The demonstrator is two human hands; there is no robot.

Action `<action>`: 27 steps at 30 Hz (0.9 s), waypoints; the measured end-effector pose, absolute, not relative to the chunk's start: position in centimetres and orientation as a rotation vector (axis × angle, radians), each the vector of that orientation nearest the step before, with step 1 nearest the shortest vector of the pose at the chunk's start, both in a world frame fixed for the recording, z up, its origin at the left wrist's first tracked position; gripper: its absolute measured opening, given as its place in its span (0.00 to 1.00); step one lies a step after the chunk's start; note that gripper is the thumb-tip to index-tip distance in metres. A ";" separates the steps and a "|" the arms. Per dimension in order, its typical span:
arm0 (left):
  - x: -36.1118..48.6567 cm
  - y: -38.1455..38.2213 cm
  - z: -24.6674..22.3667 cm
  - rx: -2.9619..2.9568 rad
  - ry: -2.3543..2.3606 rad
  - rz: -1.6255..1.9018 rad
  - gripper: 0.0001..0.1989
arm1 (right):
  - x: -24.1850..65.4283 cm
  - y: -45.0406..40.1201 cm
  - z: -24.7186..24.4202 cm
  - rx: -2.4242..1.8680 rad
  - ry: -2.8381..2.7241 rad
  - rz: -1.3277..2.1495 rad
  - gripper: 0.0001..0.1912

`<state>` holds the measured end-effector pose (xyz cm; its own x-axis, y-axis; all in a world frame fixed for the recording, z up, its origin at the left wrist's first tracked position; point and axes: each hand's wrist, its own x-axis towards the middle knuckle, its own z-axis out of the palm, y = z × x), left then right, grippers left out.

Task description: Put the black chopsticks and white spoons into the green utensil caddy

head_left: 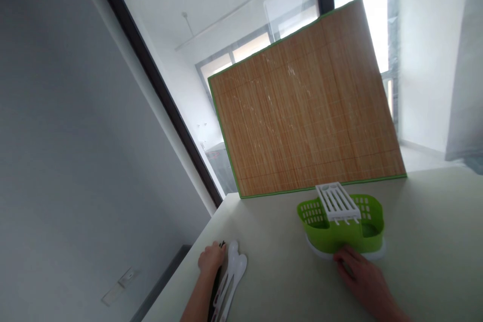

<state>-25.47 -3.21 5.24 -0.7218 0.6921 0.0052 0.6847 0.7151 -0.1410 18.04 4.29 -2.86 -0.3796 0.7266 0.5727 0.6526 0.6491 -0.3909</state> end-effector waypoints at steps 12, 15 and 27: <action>-0.4 1.2 11.3 -2.235 -1.741 -0.558 0.21 | 18.0 4.0 -2.6 -0.995 -2.132 0.149 0.10; 4.0 2.3 10.2 -2.279 -1.625 -0.409 0.18 | 18.3 4.0 -2.7 -0.997 -2.142 0.131 0.10; 4.6 3.5 9.0 -2.254 -1.823 -0.215 0.09 | 18.0 4.5 -3.0 -0.966 -2.148 0.140 0.12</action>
<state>4.64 3.50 9.02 0.2137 0.9420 0.2587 0.9763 -0.1971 -0.0890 17.98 4.52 -3.01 -0.4231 0.6788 0.6002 0.5953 0.7076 -0.3807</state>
